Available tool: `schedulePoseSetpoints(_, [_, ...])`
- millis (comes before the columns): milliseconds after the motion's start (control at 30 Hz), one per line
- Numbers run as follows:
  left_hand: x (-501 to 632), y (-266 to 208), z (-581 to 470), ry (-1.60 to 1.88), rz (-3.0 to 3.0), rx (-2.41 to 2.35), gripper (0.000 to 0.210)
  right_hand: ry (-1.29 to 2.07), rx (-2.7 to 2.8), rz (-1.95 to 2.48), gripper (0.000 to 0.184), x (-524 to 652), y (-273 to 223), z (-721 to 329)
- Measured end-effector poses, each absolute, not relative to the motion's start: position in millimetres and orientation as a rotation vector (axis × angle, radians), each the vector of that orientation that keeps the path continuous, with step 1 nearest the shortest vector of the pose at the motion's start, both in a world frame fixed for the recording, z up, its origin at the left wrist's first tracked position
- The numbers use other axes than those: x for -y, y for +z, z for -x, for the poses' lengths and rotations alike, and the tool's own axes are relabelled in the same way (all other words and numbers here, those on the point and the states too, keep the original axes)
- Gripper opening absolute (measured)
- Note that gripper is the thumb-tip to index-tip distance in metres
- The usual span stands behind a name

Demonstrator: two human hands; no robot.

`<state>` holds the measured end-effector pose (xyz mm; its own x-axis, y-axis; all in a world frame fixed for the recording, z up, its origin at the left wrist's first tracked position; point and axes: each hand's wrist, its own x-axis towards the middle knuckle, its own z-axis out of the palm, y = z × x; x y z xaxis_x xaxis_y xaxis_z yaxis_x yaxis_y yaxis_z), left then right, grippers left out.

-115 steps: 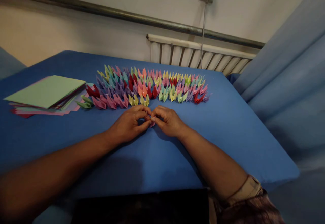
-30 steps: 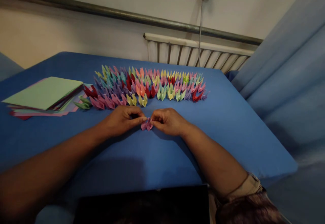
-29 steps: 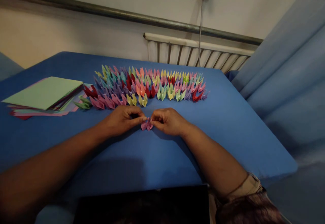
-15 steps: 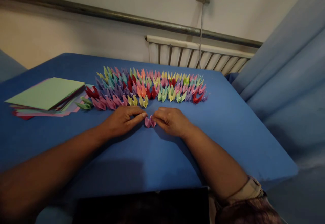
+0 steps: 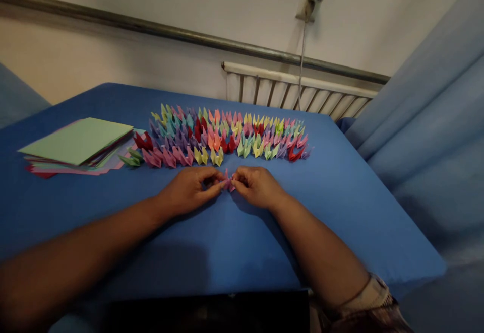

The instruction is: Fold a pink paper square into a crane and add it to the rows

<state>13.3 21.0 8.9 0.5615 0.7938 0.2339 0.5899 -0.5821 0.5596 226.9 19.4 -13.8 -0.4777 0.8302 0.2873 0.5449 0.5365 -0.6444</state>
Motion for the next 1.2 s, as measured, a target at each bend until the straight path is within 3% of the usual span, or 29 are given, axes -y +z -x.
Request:
schedulePoseSetpoints(333, [-13.0, 8.6, -20.3, 0.422, -2.524, -1.34, 0.018, 0.676, 2.229, 1.079, 0.014, -15.8, -15.5, -223.3])
schedulePoseSetpoints(1200, [-20.1, 6.8, -17.7, 0.478, -2.459, -1.246, 0.02, 0.578, 2.308, 1.041, 0.013, -15.5, -12.9, -224.1])
